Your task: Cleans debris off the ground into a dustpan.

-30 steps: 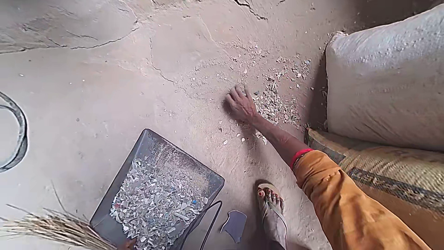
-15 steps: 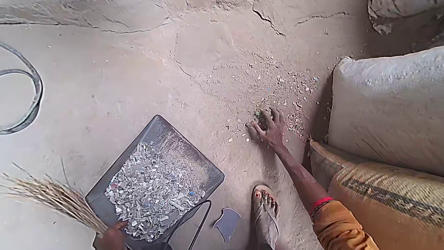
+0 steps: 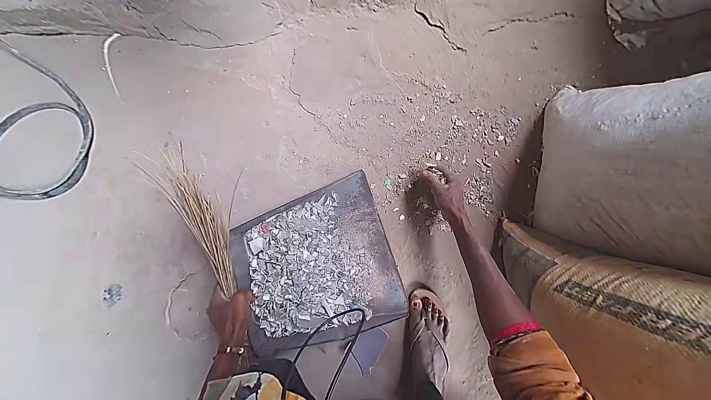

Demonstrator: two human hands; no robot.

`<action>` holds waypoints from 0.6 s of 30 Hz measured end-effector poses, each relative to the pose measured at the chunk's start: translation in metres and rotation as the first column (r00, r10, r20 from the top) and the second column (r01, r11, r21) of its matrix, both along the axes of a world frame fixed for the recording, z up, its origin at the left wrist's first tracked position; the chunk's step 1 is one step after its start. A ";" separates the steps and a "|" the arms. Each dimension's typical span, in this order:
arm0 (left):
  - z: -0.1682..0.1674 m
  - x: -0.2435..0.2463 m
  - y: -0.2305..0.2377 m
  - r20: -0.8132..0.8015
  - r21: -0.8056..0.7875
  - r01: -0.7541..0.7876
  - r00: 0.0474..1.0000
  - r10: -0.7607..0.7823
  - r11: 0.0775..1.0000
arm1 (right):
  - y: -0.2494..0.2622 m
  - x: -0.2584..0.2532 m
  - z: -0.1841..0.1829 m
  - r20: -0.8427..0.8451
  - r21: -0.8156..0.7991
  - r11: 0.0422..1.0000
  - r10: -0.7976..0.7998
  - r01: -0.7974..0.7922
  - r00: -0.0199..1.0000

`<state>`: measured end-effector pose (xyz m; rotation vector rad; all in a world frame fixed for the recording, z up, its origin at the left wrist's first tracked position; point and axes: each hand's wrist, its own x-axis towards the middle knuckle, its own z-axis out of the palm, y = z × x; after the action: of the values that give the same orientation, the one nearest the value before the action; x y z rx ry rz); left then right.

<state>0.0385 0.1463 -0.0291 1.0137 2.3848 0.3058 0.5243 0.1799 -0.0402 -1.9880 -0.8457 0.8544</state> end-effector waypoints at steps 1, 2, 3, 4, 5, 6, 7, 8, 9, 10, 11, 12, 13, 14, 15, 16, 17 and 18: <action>-0.001 0.001 0.000 -0.006 0.005 -0.012 1.000 0.012 1.000 | -0.005 -0.012 0.006 -0.124 0.033 0.999 0.021 -0.017 0.992; -0.001 0.001 0.000 -0.008 0.005 -0.024 1.000 0.024 1.000 | -0.011 -0.030 0.011 -0.223 0.058 0.997 0.064 -0.053 0.973; -0.001 0.000 0.000 -0.012 0.001 -0.030 0.999 0.030 1.000 | -0.017 -0.052 0.017 -0.291 0.077 0.992 0.114 -0.095 0.950; -0.002 0.000 0.000 -0.014 0.001 -0.032 0.999 0.032 0.999 | -0.025 -0.075 0.024 -0.352 0.104 0.982 0.187 -0.160 0.917; -0.002 0.000 0.000 -0.015 0.007 -0.031 0.999 0.032 0.999 | -0.033 -0.096 0.033 -0.392 0.157 0.951 0.306 -0.265 0.867; -0.003 0.001 -0.001 -0.014 0.020 -0.026 1.000 0.027 0.999 | -0.041 -0.111 0.041 -0.404 0.238 0.891 0.452 -0.386 0.795; -0.001 0.002 -0.001 -0.005 0.028 -0.022 1.000 0.022 0.999 | -0.046 -0.119 0.048 -0.399 0.314 0.814 0.580 -0.488 0.711; 0.000 0.001 -0.001 0.007 0.043 -0.018 1.000 0.018 0.999 | -0.050 -0.121 0.053 -0.375 0.367 0.762 0.646 -0.533 0.665; -0.002 -0.002 -0.003 0.015 0.063 -0.010 1.000 0.009 0.998 | -0.052 -0.116 0.055 -0.337 0.378 0.770 0.632 -0.514 0.698; -0.004 -0.003 -0.003 0.028 0.074 -0.008 1.000 0.006 0.997 | -0.052 -0.105 0.053 -0.249 0.344 0.821 0.549 -0.456 0.798; -0.006 -0.004 -0.004 0.038 0.082 -0.006 0.999 0.003 0.997 | -0.050 -0.091 0.044 -0.084 0.279 0.882 0.416 -0.380 0.905; -0.006 -0.005 -0.005 0.045 0.089 -0.006 0.999 0.002 0.996 | -0.047 -0.077 0.029 0.119 0.219 0.924 0.294 -0.314 0.948; -0.006 -0.005 -0.006 0.054 0.100 -0.007 0.999 0.001 0.995 | -0.044 -0.063 0.011 0.294 0.175 0.936 0.247 -0.307 0.923; -0.005 -0.005 -0.006 0.070 0.119 -0.007 0.998 -0.002 0.993 | -0.040 -0.051 -0.009 0.447 0.154 0.923 0.253 -0.353 0.858; -0.006 -0.006 -0.006 0.087 0.136 -0.007 0.996 -0.005 0.991 | -0.037 -0.046 -0.025 0.562 0.137 0.892 0.287 -0.430 0.776; -0.009 -0.011 -0.008 0.100 0.158 0.008 0.995 -0.024 0.987 | -0.032 -0.046 -0.037 0.646 0.122 0.847 0.329 -0.518 0.689; -0.012 -0.018 -0.009 0.140 0.189 0.005 0.990 -0.032 0.982 | -0.025 -0.052 -0.046 0.708 0.085 0.796 0.375 -0.599 0.599; -0.016 -0.023 -0.010 0.174 0.220 -0.004 0.984 -0.035 0.976 | -0.016 -0.059 -0.053 0.733 0.020 0.751 0.439 -0.660 0.520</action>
<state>0.0156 0.1359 -0.0453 1.0548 2.2156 0.6387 0.4650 0.1643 -0.0929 -1.7446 -2.0275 0.2096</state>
